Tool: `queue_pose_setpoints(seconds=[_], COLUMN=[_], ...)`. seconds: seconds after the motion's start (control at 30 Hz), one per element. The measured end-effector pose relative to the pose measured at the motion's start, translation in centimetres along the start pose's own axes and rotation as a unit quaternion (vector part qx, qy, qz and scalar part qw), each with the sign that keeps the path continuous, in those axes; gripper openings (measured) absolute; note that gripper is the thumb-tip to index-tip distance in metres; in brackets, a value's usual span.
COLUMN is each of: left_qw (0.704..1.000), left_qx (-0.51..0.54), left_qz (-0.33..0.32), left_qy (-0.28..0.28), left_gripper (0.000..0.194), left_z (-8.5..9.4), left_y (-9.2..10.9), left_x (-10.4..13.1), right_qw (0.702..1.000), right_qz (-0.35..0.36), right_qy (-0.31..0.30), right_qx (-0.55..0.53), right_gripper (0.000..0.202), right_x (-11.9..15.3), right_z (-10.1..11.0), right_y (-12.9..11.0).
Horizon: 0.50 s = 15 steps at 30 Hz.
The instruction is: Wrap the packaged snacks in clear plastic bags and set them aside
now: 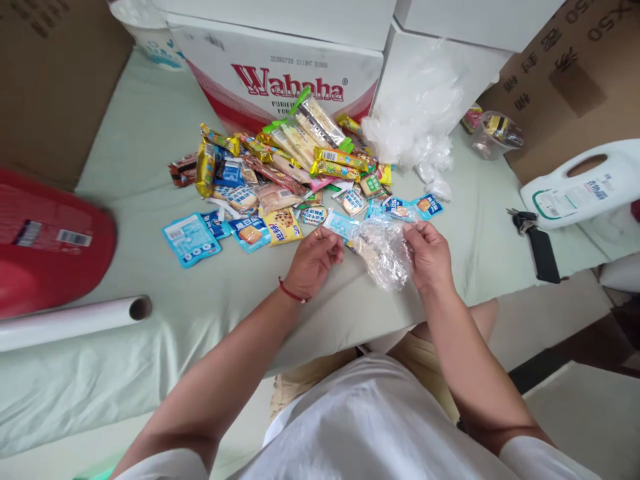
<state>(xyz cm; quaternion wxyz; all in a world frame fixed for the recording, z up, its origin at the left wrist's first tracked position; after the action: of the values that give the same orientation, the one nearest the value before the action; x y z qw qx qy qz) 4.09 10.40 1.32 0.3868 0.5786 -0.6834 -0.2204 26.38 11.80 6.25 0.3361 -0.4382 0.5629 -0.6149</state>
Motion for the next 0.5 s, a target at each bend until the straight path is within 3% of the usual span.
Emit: queue_pose_setpoints(seconds=[0.07,0.13,0.2,0.27,0.37,0.5], left_qw=[0.998,0.996,0.996,0.991,0.988,0.991], left_qx=[-0.011,-0.026,-0.059,-0.095,-0.11,-0.105], left_qz=[-0.057,-0.084,-0.053,0.001,0.04,0.033], left_qy=[0.018,0.005,-0.047,-0.092,-0.098,-0.069], left_gripper=[0.035,0.037,0.043,0.052,0.059,0.048], left_z=[-0.4,-0.8,-1.3,-1.7,-1.6,-0.9], left_y=[0.2,0.3,0.0,-0.5,-1.2,-1.7], left_x=[0.9,1.7,2.4,2.6,2.4,1.6], right_qw=[0.997,0.996,0.999,0.996,0.978,0.984], right_qz=[0.038,0.057,0.038,-0.019,-0.086,-0.081], right_qy=[0.064,0.072,0.016,-0.08,-0.185,-0.157], right_qx=[0.0,0.002,-0.006,-0.026,-0.043,-0.017], right_gripper=[0.043,0.042,0.041,0.039,0.037,0.04], right_x=[0.3,1.0,2.1,3.5,5.5,5.8], right_z=[-0.2,-0.9,-2.1,-3.6,-5.3,-5.5], right_y=[0.3,0.5,0.7,1.0,1.6,2.0])
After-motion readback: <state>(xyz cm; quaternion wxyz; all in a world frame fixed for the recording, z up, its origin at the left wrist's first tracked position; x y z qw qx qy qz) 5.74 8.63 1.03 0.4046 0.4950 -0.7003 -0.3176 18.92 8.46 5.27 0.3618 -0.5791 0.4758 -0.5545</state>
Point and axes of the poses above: each hand's wrist, its own x-axis away from the middle knuckle, its own z-axis out of the back of the hand, y = z × x, the point moved 3 cm from there along -x, towards the middle knuckle, and after that the axes turned 6 degrees about y, right-handed, at the moved point
